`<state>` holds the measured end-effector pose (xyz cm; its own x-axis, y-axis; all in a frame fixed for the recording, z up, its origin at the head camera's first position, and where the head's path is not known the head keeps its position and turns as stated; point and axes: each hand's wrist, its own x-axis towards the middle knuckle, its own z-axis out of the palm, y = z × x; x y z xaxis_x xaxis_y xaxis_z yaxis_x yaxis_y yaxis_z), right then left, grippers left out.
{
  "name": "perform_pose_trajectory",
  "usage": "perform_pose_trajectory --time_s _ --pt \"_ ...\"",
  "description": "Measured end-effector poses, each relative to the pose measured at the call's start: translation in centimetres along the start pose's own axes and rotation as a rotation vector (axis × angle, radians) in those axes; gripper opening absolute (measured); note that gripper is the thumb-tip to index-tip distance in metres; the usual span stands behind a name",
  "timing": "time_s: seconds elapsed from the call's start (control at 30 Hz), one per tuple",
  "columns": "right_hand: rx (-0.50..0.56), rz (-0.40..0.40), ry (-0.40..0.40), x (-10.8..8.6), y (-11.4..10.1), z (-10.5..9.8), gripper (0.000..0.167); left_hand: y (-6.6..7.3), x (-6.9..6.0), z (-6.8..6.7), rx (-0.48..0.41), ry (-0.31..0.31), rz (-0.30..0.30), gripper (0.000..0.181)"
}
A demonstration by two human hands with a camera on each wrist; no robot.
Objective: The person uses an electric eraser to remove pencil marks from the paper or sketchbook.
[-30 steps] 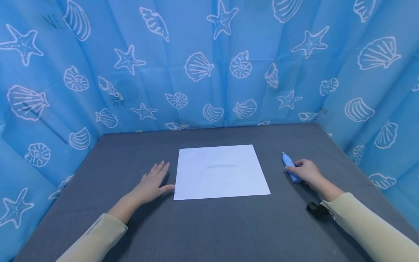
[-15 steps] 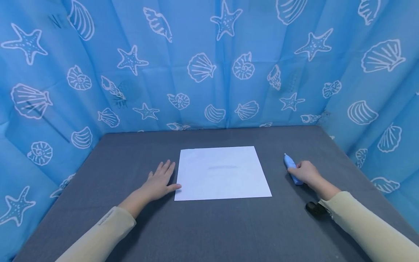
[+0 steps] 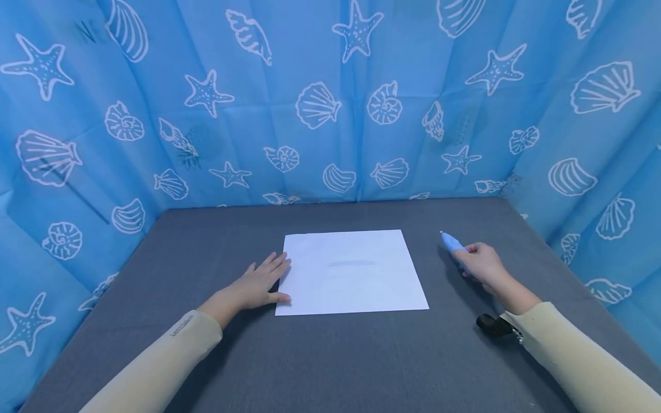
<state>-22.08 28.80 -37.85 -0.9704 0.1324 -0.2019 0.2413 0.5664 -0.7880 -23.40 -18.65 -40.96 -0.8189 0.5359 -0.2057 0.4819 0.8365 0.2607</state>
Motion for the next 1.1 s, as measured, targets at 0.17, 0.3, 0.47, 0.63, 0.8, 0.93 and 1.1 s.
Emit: perform_pose_trajectory --time_s 0.17,0.3,0.47,0.63,0.8,0.93,1.1 --pt "0.211 0.015 -0.044 0.1 -0.5 0.4 0.06 -0.4 0.6 -0.1 0.034 -0.024 0.038 0.094" --pt "0.284 0.033 -0.058 0.5 -0.5 0.3 0.065 -0.5 1.1 0.0 0.047 -0.046 0.041 0.095" --pt "0.432 0.058 -0.067 1.3 -0.2 0.1 0.059 -0.5 1.6 0.1 0.035 -0.089 0.017 0.094" --pt "0.729 0.085 -0.087 1.9 -0.1 -0.2 0.024 -0.3 1.7 -0.2 0.043 -0.113 -0.01 0.09" --pt "0.927 0.037 -0.134 2.0 -0.1 -0.4 0.019 -0.1 1.7 -0.5 0.034 -0.122 -0.023 0.09" --pt "1.034 0.021 -0.159 2.1 -0.2 -0.5 0.025 -0.1 1.6 -0.5 0.036 -0.126 -0.026 0.09" --pt "1.147 0.034 -0.151 2.0 -0.4 -0.6 0.022 -0.1 1.6 -0.4 0.032 -0.12 -0.031 0.091"
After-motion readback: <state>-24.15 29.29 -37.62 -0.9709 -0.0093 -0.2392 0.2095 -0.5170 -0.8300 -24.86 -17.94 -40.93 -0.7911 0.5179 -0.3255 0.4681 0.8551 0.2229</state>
